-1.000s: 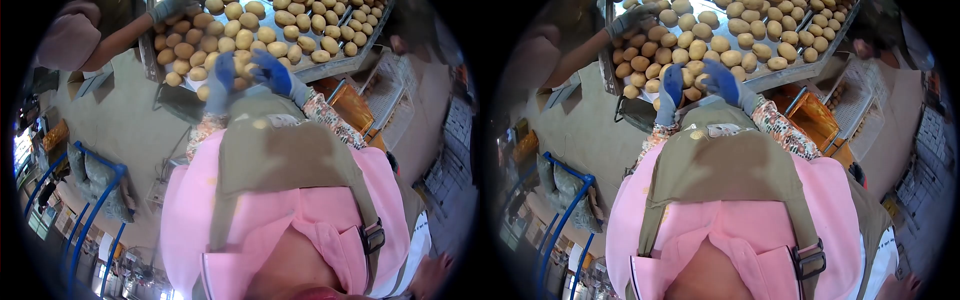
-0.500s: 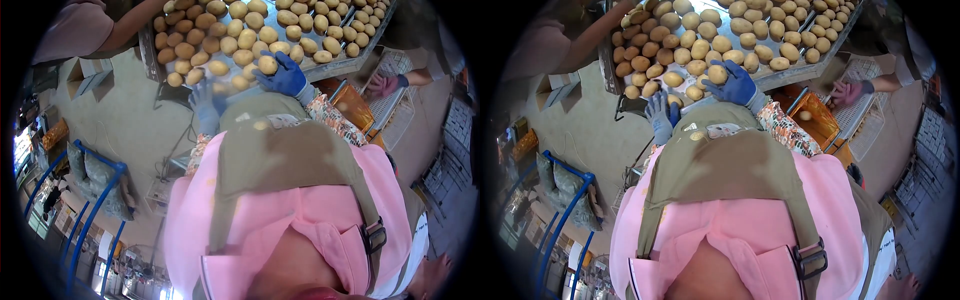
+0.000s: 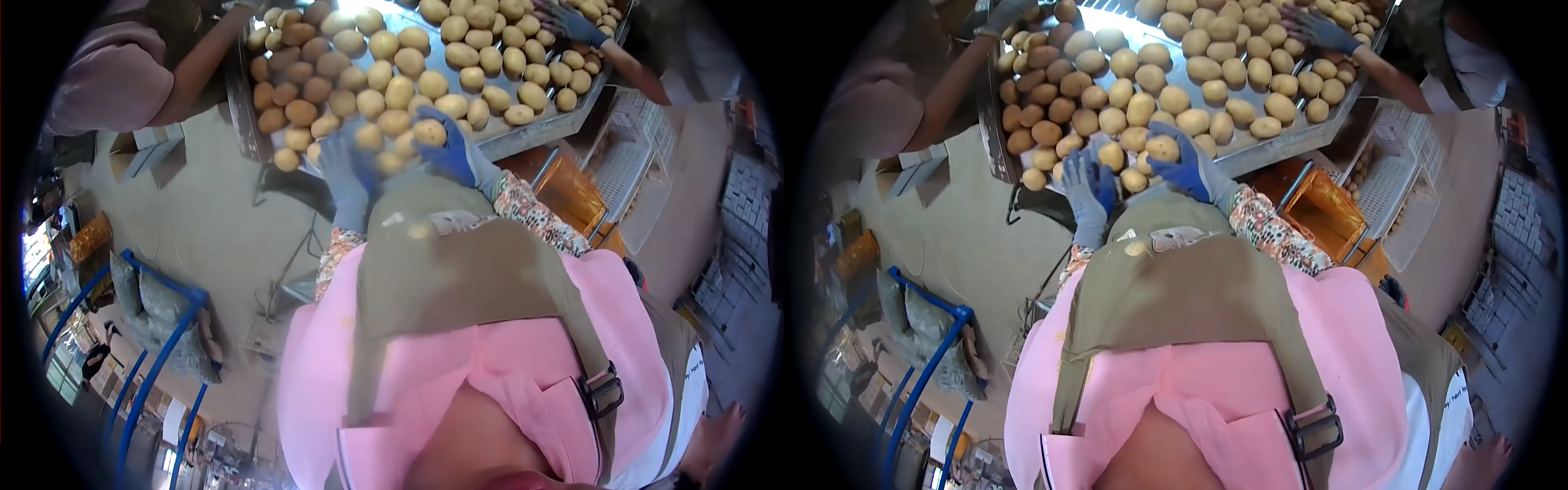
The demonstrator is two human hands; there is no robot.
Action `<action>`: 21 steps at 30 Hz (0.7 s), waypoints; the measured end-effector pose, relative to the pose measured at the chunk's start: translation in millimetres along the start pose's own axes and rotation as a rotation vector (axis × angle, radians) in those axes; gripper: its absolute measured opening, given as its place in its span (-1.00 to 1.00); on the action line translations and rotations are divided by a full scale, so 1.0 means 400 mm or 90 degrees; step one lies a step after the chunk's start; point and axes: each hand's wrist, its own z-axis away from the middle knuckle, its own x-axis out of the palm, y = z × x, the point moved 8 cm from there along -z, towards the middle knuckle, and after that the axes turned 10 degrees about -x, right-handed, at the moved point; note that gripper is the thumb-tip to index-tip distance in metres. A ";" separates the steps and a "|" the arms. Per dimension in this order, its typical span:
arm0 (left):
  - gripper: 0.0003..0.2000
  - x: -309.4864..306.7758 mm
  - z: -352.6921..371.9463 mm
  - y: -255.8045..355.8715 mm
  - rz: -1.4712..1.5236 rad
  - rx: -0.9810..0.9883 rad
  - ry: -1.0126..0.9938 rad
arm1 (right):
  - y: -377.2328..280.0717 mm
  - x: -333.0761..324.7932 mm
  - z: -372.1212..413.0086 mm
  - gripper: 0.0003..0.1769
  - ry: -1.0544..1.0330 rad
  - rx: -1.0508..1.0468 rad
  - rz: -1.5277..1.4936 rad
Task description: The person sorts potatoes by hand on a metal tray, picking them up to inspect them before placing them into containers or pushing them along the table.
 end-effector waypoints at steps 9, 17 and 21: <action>-0.28 0.100 0.009 0.017 -0.011 0.059 -0.183 | -0.011 -0.119 -0.001 -0.31 0.109 -0.099 0.319; -0.27 -0.077 0.111 -0.127 -0.222 -0.094 -0.102 | 0.134 -0.128 -0.049 -0.55 0.123 0.101 0.488; -0.31 -0.113 0.013 -0.070 -0.177 0.000 0.067 | 0.181 0.049 -0.056 -0.57 -0.093 -0.008 0.519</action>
